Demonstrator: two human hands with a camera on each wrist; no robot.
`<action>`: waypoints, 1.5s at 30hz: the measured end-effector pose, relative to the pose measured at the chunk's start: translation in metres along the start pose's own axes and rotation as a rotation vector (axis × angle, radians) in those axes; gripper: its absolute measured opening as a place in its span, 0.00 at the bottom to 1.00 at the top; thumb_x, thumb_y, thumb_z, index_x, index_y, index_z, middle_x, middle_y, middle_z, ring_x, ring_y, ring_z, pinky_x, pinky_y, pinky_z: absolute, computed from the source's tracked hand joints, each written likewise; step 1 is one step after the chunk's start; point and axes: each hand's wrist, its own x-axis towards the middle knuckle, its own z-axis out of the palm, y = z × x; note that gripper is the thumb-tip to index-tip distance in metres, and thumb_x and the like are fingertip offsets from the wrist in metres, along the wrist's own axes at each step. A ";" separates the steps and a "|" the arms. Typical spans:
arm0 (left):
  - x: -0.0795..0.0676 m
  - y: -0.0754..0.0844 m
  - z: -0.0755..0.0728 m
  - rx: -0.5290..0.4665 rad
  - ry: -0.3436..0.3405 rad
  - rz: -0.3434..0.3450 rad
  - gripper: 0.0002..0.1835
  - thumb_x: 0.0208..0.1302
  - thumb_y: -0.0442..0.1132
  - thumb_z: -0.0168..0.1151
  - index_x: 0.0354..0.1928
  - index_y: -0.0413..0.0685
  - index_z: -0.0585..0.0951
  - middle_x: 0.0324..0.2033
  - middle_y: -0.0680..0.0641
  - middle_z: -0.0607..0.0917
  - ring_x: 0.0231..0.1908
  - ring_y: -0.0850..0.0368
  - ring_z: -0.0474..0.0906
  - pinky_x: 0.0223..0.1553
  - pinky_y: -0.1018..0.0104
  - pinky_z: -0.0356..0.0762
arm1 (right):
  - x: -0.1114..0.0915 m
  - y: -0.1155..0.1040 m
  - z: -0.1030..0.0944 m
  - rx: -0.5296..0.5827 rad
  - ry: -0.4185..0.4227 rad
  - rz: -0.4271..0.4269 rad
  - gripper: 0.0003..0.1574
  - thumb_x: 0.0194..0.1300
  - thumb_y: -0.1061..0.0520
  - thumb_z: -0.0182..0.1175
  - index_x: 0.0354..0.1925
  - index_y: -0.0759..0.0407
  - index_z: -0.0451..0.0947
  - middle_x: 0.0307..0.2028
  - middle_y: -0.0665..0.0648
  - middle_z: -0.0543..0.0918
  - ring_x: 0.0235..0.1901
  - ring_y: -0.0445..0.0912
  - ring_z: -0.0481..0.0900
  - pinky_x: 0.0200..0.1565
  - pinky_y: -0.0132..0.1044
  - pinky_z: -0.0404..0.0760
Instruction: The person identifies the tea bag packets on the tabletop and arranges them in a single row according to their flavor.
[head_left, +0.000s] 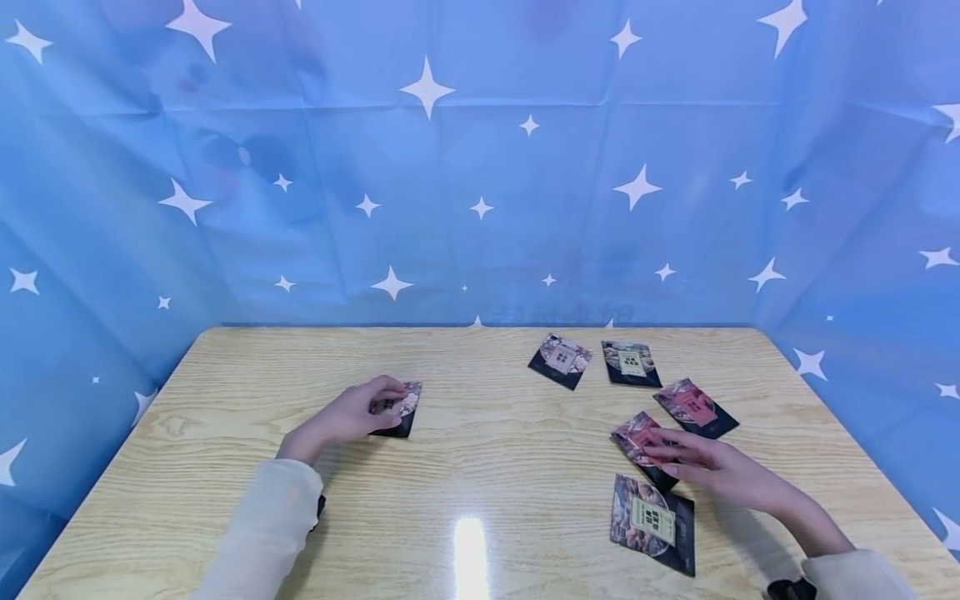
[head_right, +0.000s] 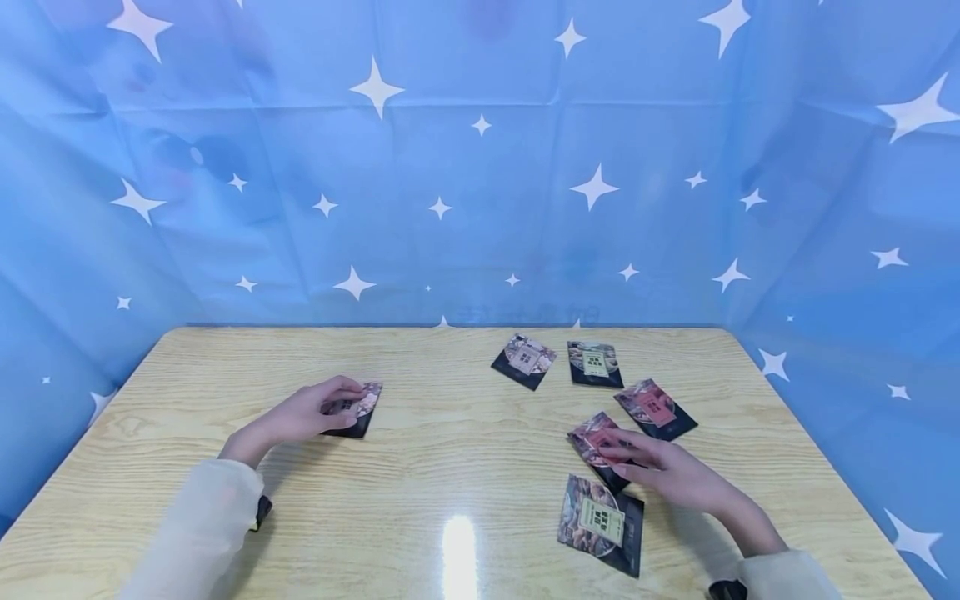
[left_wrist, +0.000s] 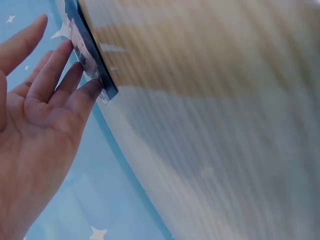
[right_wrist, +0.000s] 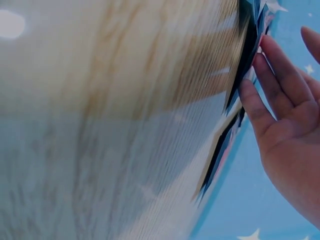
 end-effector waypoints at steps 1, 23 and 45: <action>-0.002 -0.002 -0.001 0.000 0.003 0.003 0.23 0.64 0.37 0.57 0.59 0.39 0.66 0.57 0.41 0.73 0.58 0.42 0.66 0.53 0.47 0.65 | 0.000 0.000 0.000 -0.005 0.003 0.005 0.33 0.71 0.66 0.41 0.66 0.78 0.39 0.58 0.85 0.53 0.56 0.37 0.70 0.50 0.26 0.70; -0.073 -0.024 -0.036 -0.013 0.029 -0.030 0.23 0.64 0.41 0.57 0.57 0.36 0.67 0.56 0.35 0.72 0.57 0.36 0.65 0.51 0.44 0.65 | 0.001 -0.003 0.002 -0.041 0.030 0.031 0.33 0.71 0.64 0.42 0.66 0.77 0.41 0.58 0.83 0.57 0.55 0.37 0.71 0.48 0.25 0.71; -0.099 -0.033 -0.044 -0.028 0.059 -0.011 0.23 0.64 0.39 0.57 0.57 0.35 0.66 0.56 0.33 0.72 0.56 0.34 0.66 0.42 0.63 0.71 | 0.000 -0.001 0.002 -0.021 0.015 0.011 0.34 0.71 0.65 0.42 0.66 0.78 0.40 0.58 0.84 0.55 0.56 0.37 0.70 0.48 0.28 0.73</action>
